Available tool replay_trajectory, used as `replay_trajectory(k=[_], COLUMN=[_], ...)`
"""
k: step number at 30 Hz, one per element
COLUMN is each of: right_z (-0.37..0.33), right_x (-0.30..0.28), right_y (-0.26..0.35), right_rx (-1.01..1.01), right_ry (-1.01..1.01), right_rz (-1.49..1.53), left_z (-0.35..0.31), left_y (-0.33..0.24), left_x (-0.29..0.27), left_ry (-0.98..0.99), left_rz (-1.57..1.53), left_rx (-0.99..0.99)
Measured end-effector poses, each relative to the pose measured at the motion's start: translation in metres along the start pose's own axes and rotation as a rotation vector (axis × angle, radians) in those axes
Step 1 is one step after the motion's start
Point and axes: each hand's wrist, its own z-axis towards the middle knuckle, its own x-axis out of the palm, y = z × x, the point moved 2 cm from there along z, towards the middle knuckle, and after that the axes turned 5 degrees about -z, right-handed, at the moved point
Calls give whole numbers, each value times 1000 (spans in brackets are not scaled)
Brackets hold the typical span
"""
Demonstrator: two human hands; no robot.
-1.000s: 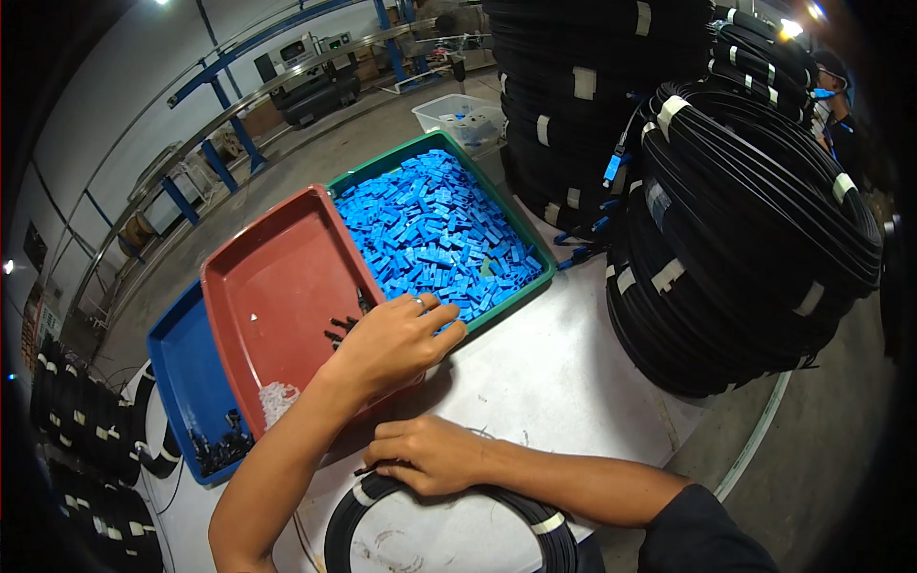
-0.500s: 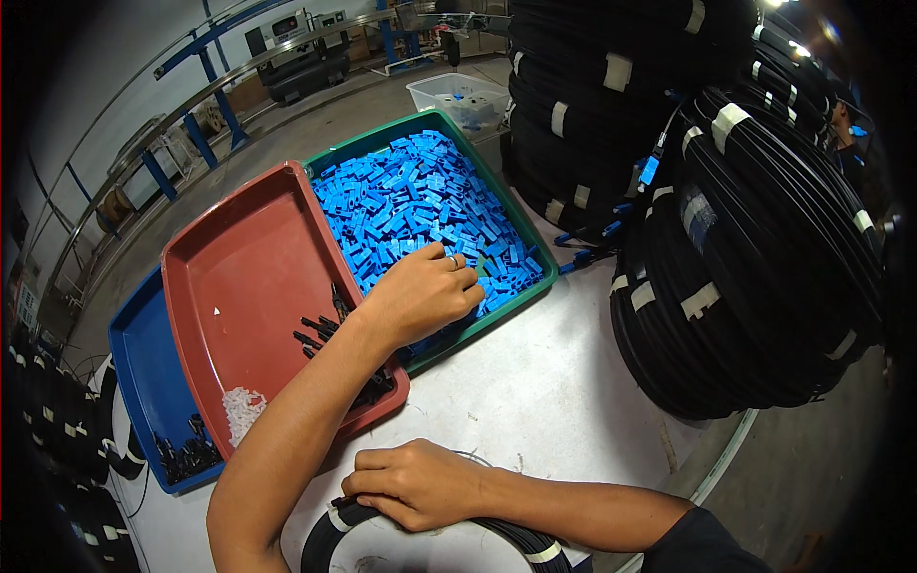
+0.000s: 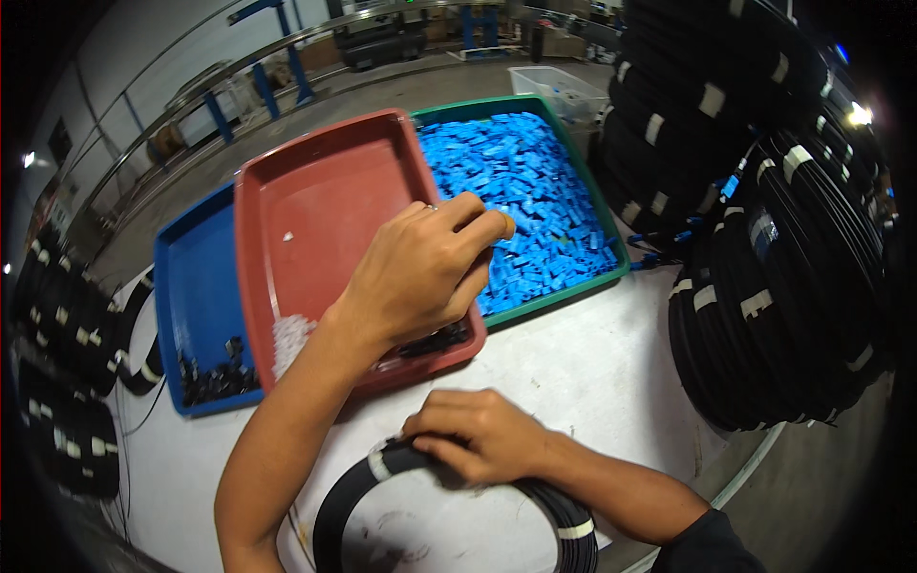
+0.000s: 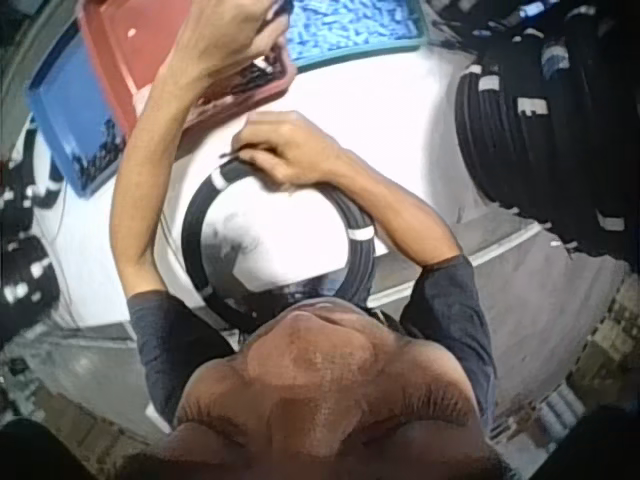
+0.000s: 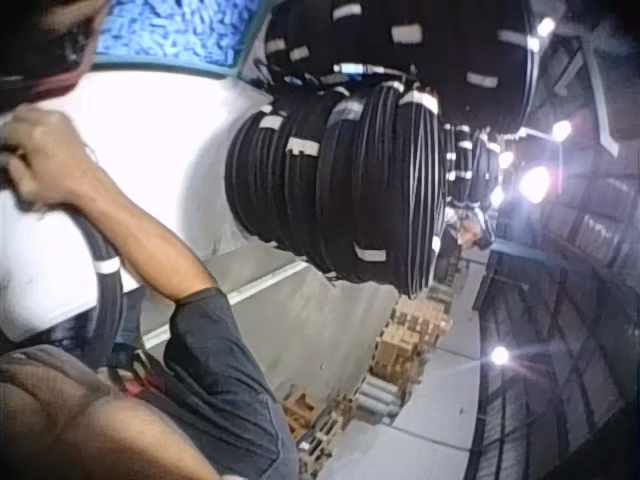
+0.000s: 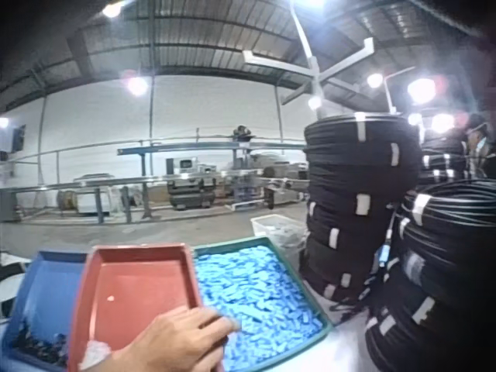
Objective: The person attaches connector components from trays onto the ends of coiled cables by hand, stacks the finished cables, and continues assembling connectors onto another coiled cable.
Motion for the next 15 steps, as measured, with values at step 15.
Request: replay_trajectory(k=[15], right_z=[4], right_x=[-6], right_y=[20], right_rx=[-50], right_ry=[-65], right_rz=[-195], left_z=[-190], left_y=[-50], left_x=[-26], left_ry=[-441], left_rz=[-912], left_rx=[-703])
